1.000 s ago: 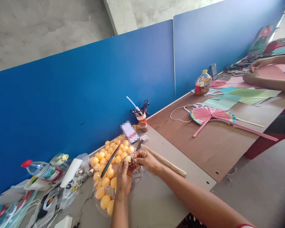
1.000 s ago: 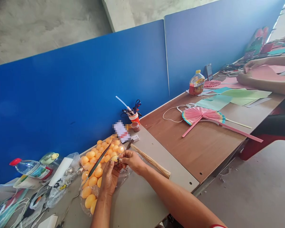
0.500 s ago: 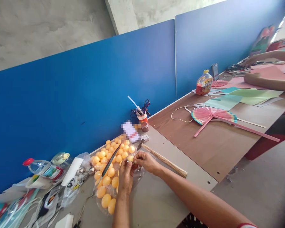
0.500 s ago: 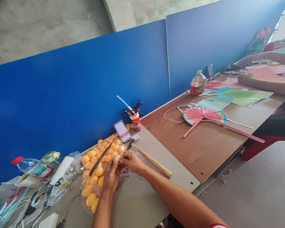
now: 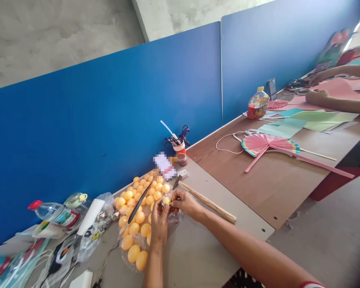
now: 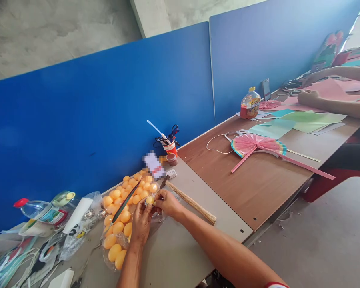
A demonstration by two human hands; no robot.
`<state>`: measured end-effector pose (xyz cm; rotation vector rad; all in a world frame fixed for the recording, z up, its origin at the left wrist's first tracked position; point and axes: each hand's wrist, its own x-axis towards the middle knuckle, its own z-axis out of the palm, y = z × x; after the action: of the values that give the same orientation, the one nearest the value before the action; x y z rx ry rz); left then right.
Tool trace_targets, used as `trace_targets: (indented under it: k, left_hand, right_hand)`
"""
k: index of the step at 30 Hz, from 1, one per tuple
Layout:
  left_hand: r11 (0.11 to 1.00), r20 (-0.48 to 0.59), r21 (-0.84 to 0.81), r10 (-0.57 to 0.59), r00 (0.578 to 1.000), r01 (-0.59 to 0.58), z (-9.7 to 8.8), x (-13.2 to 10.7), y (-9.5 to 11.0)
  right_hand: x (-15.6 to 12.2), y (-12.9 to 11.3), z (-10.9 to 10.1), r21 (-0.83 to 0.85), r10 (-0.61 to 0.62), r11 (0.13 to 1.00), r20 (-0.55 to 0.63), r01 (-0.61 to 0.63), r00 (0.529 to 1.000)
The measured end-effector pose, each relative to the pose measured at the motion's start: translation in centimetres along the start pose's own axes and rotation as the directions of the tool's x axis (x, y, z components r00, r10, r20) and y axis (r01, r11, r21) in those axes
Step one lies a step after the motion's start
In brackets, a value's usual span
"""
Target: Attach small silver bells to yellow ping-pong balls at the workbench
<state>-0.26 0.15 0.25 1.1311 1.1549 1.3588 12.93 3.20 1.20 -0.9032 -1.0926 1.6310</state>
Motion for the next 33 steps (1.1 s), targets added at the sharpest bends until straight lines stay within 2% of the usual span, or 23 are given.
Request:
trace_targets:
  k: [4,8,12,14,16,19,21,24,26,28,30,33]
  left_hand:
    - [1.0,-0.003,0.023,0.011,1.0,-0.011,-0.1,0.0,-0.1]
    - [1.0,-0.049,0.022,0.017,0.999,-0.016,0.2,-0.2,0.2]
    - [0.983,-0.018,-0.182,-0.026,0.999,0.022,1.0,-0.4,0.9]
    - [0.954,0.008,-0.295,-0.053,0.999,0.053,1.0,-0.4,1.3]
    - [0.916,0.011,-0.389,-0.096,0.995,0.093,0.9,-0.3,1.6]
    - [0.871,-0.017,-0.478,-0.142,0.99,0.117,0.4,-0.1,1.6]
    - [0.859,-0.045,-0.501,-0.148,0.988,0.105,0.1,0.1,1.6]
    - [0.861,-0.063,-0.5,-0.141,0.988,0.091,-0.1,0.1,1.6]
    - [0.87,-0.048,-0.484,-0.133,0.99,0.093,0.0,0.0,1.8]
    - [0.877,-0.024,-0.47,-0.124,0.992,0.098,0.1,0.0,1.9]
    - [0.881,-0.009,-0.463,-0.119,0.993,0.101,0.1,-0.1,2.0]
    - [0.884,-0.005,-0.457,-0.115,0.993,0.1,0.1,-0.2,1.9]
  right_hand:
    - [0.1,0.3,-0.1,0.013,-0.014,1.0,0.016,0.014,1.0]
    - [0.1,0.3,-0.1,0.018,-0.011,1.0,0.012,0.011,1.0]
    - [0.5,0.0,-0.6,0.226,-0.004,0.974,0.09,-0.017,0.996]
    - [0.8,-0.1,-1.0,0.299,0.003,0.954,0.087,-0.029,0.996]
    - [1.1,-0.1,-1.5,0.249,-0.02,0.968,0.033,0.011,0.999]
    - [1.3,0.2,-1.8,-0.058,-0.107,0.993,-0.031,0.105,0.994]
    - [1.1,0.6,-1.6,-0.348,-0.179,0.923,-0.004,0.166,0.984]
    - [0.2,1.1,-1.0,-0.713,-0.23,0.652,0.138,0.258,0.963]
    - [-0.4,1.2,-0.5,-0.843,-0.186,0.45,0.235,0.295,0.954]
    - [-0.9,1.1,-0.2,-0.895,-0.129,0.314,0.29,0.316,0.948]
    - [-1.0,0.9,0.0,-0.91,-0.112,0.258,0.306,0.325,0.945]
    - [-1.0,0.8,0.0,-0.904,-0.123,0.269,0.309,0.332,0.943]
